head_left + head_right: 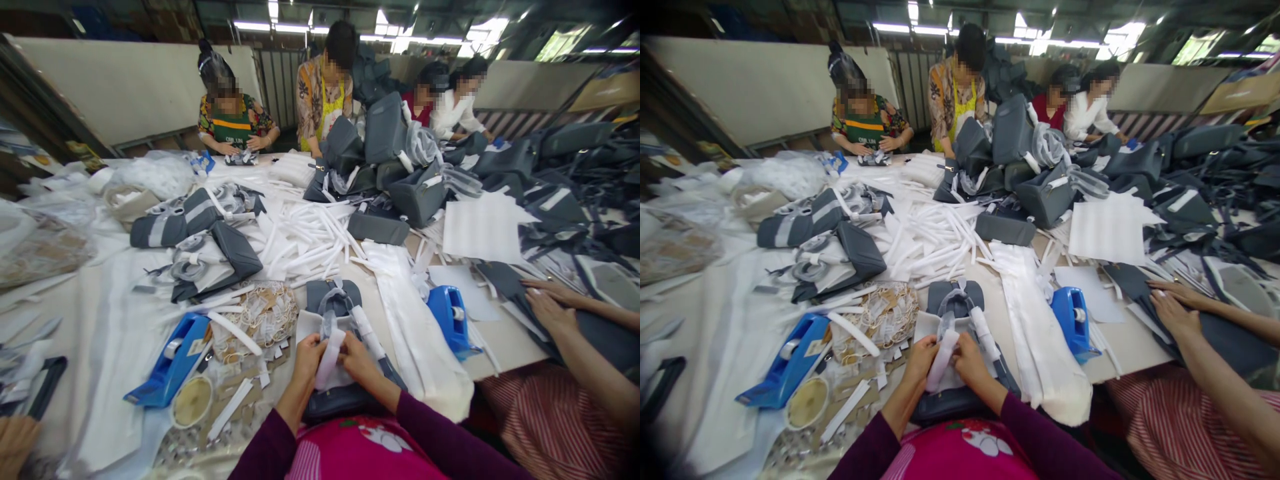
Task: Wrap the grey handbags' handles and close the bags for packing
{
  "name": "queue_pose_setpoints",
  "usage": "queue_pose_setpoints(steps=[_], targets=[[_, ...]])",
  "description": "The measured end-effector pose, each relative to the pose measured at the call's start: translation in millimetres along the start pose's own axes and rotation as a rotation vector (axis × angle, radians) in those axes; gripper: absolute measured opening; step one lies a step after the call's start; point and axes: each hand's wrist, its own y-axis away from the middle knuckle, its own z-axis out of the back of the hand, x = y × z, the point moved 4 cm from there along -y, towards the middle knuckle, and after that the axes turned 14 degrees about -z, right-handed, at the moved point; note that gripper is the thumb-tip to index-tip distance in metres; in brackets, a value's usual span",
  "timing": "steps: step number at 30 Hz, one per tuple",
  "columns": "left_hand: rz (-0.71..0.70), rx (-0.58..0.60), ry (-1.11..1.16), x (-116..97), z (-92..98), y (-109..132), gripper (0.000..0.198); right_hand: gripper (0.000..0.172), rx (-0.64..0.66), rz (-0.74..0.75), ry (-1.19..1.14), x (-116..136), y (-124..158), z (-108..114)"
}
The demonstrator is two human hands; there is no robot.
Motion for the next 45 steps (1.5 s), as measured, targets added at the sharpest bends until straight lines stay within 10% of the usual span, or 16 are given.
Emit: queue_pose_setpoints(steps=[10,30,45], targets=[[0.018,0.061,0.108,11,0.3,0,0.029,0.045,0.136,-0.382,-0.387,29,26,-3],[0.071,0.274,0.144,10,14.6,24,0.043,0.025,0.023,-0.246,-0.252,30,16,-7],[0.083,0.332,0.145,4,24.0,33,0.046,0.036,0.143,-0.437,-0.269,18,-13,-23]])
